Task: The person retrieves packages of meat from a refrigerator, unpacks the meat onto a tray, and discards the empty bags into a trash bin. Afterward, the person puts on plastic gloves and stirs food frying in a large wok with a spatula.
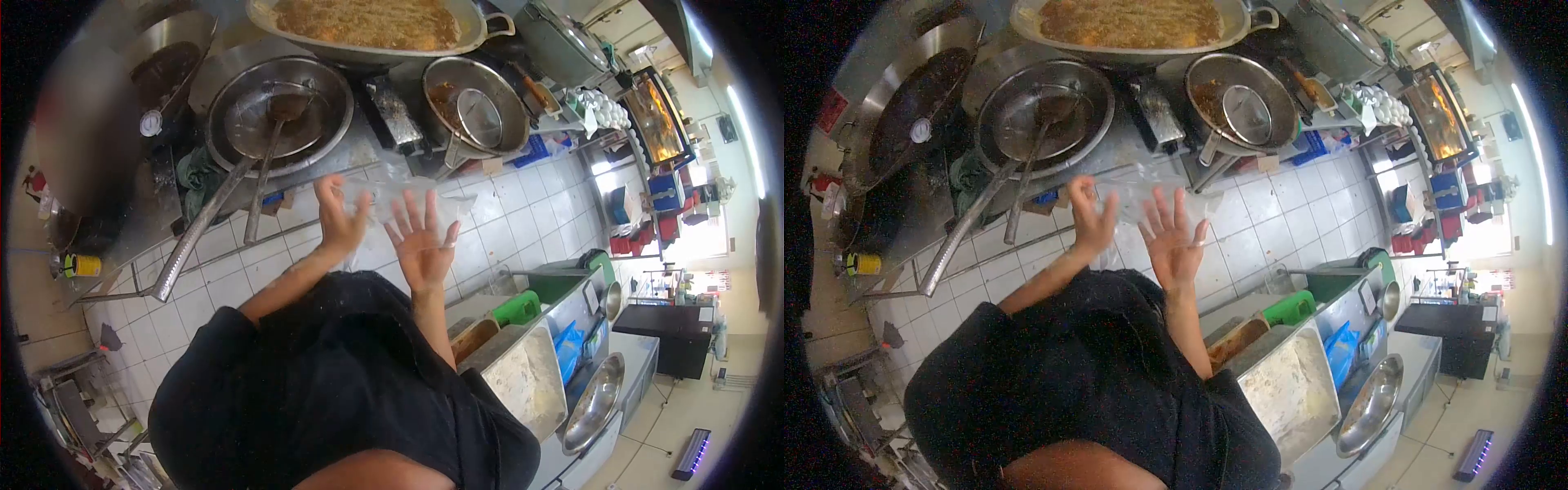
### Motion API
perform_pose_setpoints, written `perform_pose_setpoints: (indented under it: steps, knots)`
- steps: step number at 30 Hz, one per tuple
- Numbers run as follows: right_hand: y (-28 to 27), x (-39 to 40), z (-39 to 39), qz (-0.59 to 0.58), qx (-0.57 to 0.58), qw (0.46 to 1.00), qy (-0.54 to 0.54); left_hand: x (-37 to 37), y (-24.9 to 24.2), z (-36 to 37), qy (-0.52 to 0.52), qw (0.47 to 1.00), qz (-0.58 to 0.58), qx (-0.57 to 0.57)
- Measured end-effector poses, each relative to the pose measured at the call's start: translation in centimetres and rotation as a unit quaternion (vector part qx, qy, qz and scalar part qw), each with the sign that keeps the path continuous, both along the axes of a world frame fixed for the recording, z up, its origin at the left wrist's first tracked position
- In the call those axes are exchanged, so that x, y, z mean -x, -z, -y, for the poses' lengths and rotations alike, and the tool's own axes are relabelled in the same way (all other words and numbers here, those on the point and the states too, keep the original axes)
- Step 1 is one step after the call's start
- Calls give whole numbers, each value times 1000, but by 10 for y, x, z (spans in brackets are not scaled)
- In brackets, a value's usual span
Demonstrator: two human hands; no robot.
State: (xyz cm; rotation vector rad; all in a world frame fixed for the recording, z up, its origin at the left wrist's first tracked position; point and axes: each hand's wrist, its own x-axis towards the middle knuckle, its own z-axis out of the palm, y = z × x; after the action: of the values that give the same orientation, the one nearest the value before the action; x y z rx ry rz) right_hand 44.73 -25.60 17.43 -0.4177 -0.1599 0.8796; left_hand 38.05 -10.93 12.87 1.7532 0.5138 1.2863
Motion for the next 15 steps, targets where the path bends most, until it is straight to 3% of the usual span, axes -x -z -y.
perform_pose_setpoints:
  steps: [1,2,3,4,5,7,9,11,13,15]
  knots:
    - [-4,1,-4,24,6,1000,17,7,-14,2,-13,992,46,-121]
    - [-8,2,-7,46,15,998,33,11,-25,5,99,971,15,-215]
    - [-13,3,-10,107,54,991,53,13,-61,15,225,950,-32,-213]
    - [-20,3,-12,166,93,979,70,12,-71,26,263,929,-154,-211]
    - [-23,5,-13,225,132,962,83,5,-60,34,279,920,-187,-200]
    - [-24,2,-18,240,211,929,185,-5,-35,41,328,912,-159,-189]
    - [-16,-17,-20,226,214,919,242,-11,-35,38,367,896,-134,-211]
    - [21,-43,-5,173,160,939,251,-6,-37,43,407,871,-121,-248]
    - [36,-49,1,308,146,927,158,-6,-37,44,428,864,-114,-239]
    - [8,-29,-1,347,165,920,74,-1,-34,44,447,866,-93,-206]
